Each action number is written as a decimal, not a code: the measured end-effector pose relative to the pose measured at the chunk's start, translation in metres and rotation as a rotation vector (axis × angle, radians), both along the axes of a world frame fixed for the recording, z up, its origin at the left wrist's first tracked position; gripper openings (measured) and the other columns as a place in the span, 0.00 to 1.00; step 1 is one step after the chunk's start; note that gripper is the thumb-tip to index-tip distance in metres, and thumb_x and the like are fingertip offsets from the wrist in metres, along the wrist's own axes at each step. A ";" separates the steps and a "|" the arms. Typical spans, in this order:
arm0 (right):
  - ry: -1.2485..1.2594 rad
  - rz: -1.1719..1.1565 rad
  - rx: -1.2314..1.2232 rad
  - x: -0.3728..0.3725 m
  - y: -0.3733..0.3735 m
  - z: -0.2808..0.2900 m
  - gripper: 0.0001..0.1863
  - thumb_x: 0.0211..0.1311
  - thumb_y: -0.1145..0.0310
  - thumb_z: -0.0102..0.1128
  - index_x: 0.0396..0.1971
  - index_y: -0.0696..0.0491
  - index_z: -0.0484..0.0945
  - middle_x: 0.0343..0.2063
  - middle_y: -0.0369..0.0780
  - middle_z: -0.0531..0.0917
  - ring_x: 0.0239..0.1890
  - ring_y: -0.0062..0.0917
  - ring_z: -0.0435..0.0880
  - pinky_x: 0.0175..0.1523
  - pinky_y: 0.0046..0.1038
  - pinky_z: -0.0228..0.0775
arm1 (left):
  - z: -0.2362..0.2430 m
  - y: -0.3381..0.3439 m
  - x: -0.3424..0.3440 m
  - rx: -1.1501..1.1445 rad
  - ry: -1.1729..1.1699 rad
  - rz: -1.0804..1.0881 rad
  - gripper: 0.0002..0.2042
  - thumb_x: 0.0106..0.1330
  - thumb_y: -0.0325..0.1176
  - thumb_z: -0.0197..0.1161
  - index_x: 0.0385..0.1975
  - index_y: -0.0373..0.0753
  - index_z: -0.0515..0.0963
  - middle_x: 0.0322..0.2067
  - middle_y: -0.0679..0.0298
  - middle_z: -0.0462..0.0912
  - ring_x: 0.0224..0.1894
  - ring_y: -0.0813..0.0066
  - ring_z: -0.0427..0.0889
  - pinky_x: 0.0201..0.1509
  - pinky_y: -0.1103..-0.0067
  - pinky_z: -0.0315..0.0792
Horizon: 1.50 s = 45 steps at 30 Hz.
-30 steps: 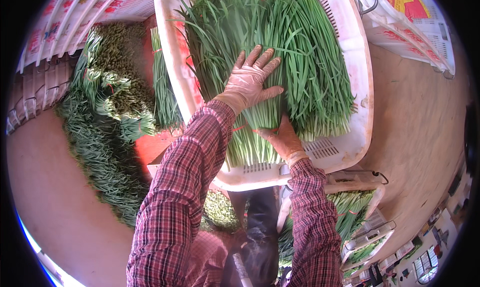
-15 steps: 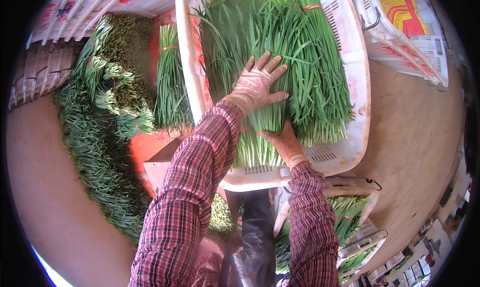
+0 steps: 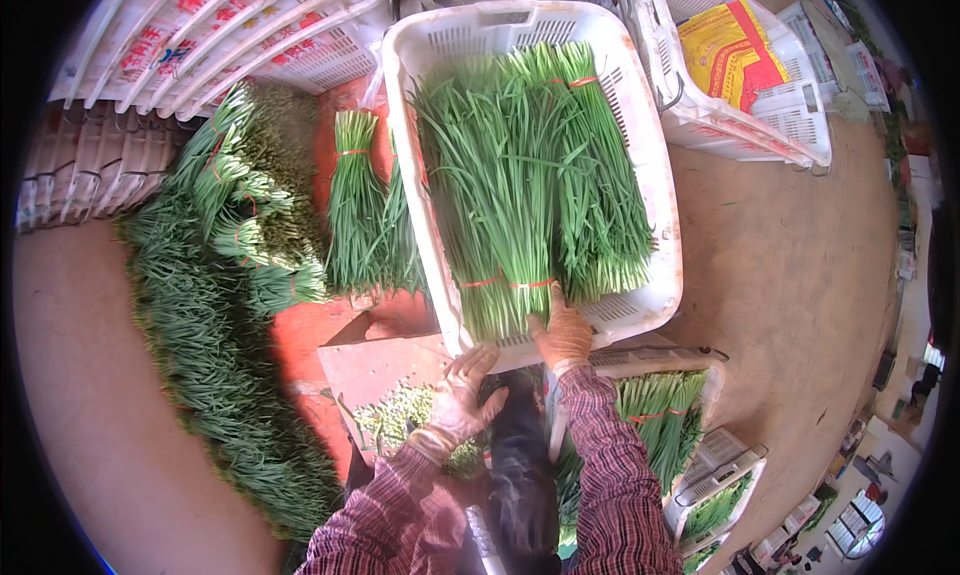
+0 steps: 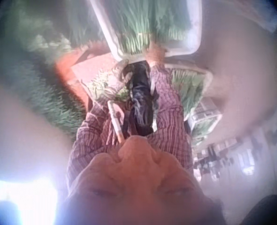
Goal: The person bundles green chives by hand, secures them with red ties, trims the ends with a knife on a wooden board, and places the bundles into plastic crates.
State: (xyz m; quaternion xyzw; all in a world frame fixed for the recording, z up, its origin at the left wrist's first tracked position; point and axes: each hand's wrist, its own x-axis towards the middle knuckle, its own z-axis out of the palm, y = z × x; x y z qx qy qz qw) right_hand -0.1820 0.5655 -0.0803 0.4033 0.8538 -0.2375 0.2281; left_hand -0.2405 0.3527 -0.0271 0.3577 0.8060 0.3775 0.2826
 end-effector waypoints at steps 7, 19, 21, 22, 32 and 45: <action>0.312 0.103 0.017 0.013 -0.055 0.014 0.32 0.61 0.56 0.62 0.63 0.55 0.70 0.50 0.49 0.81 0.51 0.45 0.80 0.58 0.41 0.70 | 0.025 -0.115 0.071 -0.279 -0.692 0.286 0.33 0.64 0.46 0.69 0.65 0.35 0.68 0.59 0.48 0.76 0.64 0.54 0.74 0.67 0.68 0.67; 0.275 -0.056 -0.216 -0.037 -0.150 0.012 0.40 0.62 0.62 0.62 0.70 0.62 0.56 0.56 0.57 0.76 0.54 0.49 0.79 0.61 0.40 0.69 | 0.004 -0.231 0.140 -0.254 -1.161 0.667 0.36 0.65 0.50 0.67 0.68 0.36 0.65 0.59 0.51 0.77 0.63 0.61 0.75 0.66 0.73 0.68; 0.338 -0.098 -0.273 -0.031 -0.139 -0.012 0.37 0.62 0.64 0.60 0.68 0.62 0.59 0.53 0.55 0.80 0.53 0.47 0.81 0.59 0.40 0.70 | 0.007 -0.239 0.138 -0.162 -1.223 0.729 0.34 0.66 0.47 0.68 0.66 0.36 0.66 0.58 0.53 0.78 0.62 0.64 0.76 0.65 0.73 0.69; 0.330 -0.129 -0.355 -0.031 -0.136 -0.014 0.35 0.63 0.64 0.59 0.67 0.62 0.61 0.52 0.55 0.81 0.52 0.46 0.81 0.58 0.40 0.70 | 0.009 -0.244 0.138 -0.120 -1.260 0.757 0.33 0.66 0.46 0.69 0.66 0.36 0.67 0.57 0.54 0.79 0.61 0.65 0.76 0.65 0.73 0.70; 0.349 -0.030 -0.178 -0.090 -0.122 -0.011 0.29 0.65 0.59 0.59 0.61 0.59 0.70 0.50 0.53 0.82 0.53 0.47 0.80 0.59 0.41 0.68 | 0.018 -0.294 0.075 0.035 -1.175 1.334 0.23 0.65 0.33 0.70 0.59 0.36 0.74 0.47 0.61 0.84 0.49 0.71 0.83 0.56 0.76 0.75; 0.300 -0.203 0.086 -0.151 -0.123 -0.028 0.21 0.66 0.60 0.56 0.52 0.59 0.71 0.43 0.55 0.84 0.47 0.51 0.83 0.52 0.45 0.72 | -0.095 -0.338 -0.133 0.248 -0.961 1.590 0.26 0.72 0.46 0.59 0.63 0.36 0.67 0.55 0.55 0.80 0.50 0.65 0.84 0.51 0.73 0.76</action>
